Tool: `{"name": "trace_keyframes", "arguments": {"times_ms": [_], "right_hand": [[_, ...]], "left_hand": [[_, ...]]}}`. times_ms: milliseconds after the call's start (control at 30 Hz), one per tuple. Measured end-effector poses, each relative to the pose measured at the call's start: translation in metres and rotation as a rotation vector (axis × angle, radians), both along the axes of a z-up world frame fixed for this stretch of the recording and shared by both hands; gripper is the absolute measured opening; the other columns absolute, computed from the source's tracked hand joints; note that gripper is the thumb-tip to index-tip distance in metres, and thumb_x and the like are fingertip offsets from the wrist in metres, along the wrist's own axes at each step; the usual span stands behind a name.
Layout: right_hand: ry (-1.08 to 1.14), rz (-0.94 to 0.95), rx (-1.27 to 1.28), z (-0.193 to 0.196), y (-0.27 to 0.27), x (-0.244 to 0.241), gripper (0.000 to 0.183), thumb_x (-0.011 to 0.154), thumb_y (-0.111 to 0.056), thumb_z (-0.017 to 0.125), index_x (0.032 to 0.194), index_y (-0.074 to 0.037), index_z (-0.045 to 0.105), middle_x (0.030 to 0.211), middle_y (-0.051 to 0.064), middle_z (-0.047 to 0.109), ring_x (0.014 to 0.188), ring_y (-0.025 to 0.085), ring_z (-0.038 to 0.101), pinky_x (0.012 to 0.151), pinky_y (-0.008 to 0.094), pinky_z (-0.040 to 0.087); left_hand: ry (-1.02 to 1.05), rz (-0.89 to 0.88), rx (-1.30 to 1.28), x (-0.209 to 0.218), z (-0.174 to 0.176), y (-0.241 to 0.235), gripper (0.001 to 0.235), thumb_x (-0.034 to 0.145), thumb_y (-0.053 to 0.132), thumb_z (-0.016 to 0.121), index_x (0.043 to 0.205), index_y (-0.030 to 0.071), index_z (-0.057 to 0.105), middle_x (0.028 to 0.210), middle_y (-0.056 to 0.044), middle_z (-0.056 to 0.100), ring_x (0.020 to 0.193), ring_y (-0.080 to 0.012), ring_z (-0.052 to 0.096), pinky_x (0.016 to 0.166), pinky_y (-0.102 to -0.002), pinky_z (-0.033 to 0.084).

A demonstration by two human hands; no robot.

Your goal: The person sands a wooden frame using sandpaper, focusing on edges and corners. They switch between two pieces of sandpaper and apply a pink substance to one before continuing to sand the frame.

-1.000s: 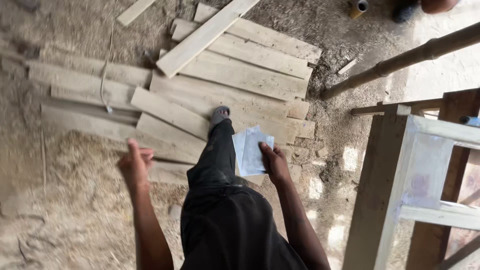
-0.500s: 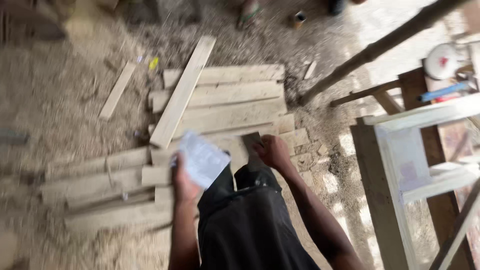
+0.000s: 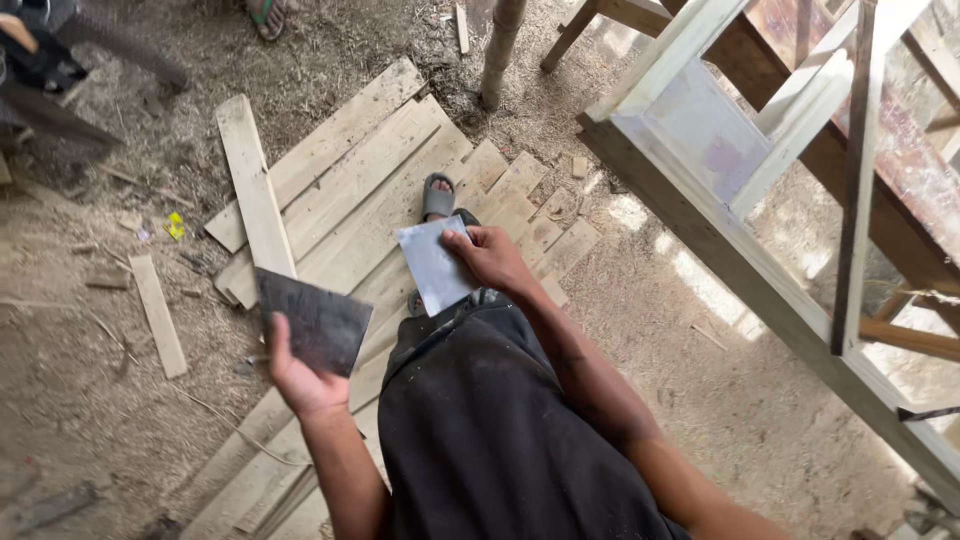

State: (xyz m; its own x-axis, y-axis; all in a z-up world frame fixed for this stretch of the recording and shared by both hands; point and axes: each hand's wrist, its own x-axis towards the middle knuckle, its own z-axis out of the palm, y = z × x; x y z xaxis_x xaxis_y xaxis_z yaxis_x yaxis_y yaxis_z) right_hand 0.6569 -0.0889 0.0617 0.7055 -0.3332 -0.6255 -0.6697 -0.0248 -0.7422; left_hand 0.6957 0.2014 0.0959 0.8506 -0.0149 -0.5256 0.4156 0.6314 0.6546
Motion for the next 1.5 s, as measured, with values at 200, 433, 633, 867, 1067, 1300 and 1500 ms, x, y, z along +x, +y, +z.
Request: {"name": "trace_keyframes", "arguments": {"times_ms": [200, 433, 633, 867, 1067, 1300, 1500], "right_hand": [[-0.14, -0.033, 0.127, -0.024, -0.059, 0.05, 0.039, 0.097, -0.042, 0.068, 0.096, -0.003, 0.077, 0.075, -0.002, 0.071, 0.064, 0.005, 0.062, 0.057, 0.027, 0.051], [-0.256, 0.129, 0.028, -0.008, -0.148, 0.173, 0.039, 0.091, -0.036, 0.076, 0.106, 0.0, 0.073, 0.087, 0.007, 0.076, 0.078, 0.012, 0.07, 0.069, 0.03, 0.055], [0.003, 0.189, -0.215, 0.005, -0.203, 0.283, 0.037, 0.093, -0.033, 0.076, 0.096, 0.003, 0.074, 0.079, 0.01, 0.074, 0.07, 0.016, 0.068, 0.064, 0.034, 0.054], [-0.141, -0.002, -0.103, -0.068, -0.263, 0.389, 0.033, 0.094, -0.03, 0.073, 0.101, 0.002, 0.073, 0.081, 0.007, 0.074, 0.071, 0.015, 0.069, 0.063, 0.032, 0.056], [0.117, -0.052, -0.21, -0.143, -0.305, 0.507, 0.046, 0.096, -0.041, 0.072, 0.103, 0.005, 0.074, 0.081, 0.018, 0.075, 0.074, 0.022, 0.073, 0.068, 0.039, 0.057], [-0.019, 0.325, -0.607, -0.178, -0.33, 0.593, 0.047, 0.087, -0.041, 0.074, 0.113, -0.002, 0.07, 0.1, 0.023, 0.073, 0.095, 0.045, 0.069, 0.079, 0.052, 0.055], [0.089, 0.077, -0.561, -0.175, -0.388, 0.635, 0.038, 0.086, -0.039, 0.073, 0.108, -0.008, 0.073, 0.094, 0.021, 0.074, 0.091, 0.042, 0.07, 0.079, 0.052, 0.054]], "left_hand": [[-0.062, -0.125, 0.038, 0.103, -0.013, -0.054, 0.06, 0.098, 0.022, 0.073, 0.149, 0.001, 0.048, 0.138, -0.009, 0.062, 0.125, -0.0251, 0.061, 0.106, -0.043, 0.053], [-0.104, -0.151, 0.14, 0.251, -0.028, -0.135, 0.049, 0.096, 0.019, 0.078, 0.136, -0.001, 0.058, 0.129, -0.009, 0.067, 0.118, -0.0243, 0.065, 0.101, -0.043, 0.054], [-0.067, -0.06, 0.033, 0.329, -0.065, -0.199, 0.045, 0.094, 0.016, 0.08, 0.132, 0.002, 0.061, 0.125, -0.008, 0.067, 0.116, -0.0256, 0.065, 0.103, -0.042, 0.053], [0.1, -0.273, -0.262, 0.446, -0.104, -0.287, 0.045, 0.096, 0.014, 0.072, 0.137, 0.003, 0.057, 0.126, -0.008, 0.067, 0.115, -0.0261, 0.066, 0.104, -0.043, 0.051], [0.078, -0.672, -0.201, 0.569, -0.114, -0.326, 0.037, 0.106, 0.006, 0.066, 0.139, -0.007, 0.056, 0.13, -0.012, 0.068, 0.117, -0.0259, 0.064, 0.105, -0.044, 0.05], [0.249, -0.756, 0.123, 0.658, -0.113, -0.357, 0.039, 0.103, 0.014, 0.06, 0.136, -0.007, 0.058, 0.126, -0.011, 0.069, 0.113, -0.0219, 0.068, 0.099, -0.039, 0.054], [0.319, -0.764, 0.18, 0.71, -0.121, -0.418, 0.041, 0.097, 0.015, 0.062, 0.134, -0.001, 0.058, 0.123, -0.009, 0.07, 0.11, -0.0215, 0.069, 0.097, -0.039, 0.055]]}}
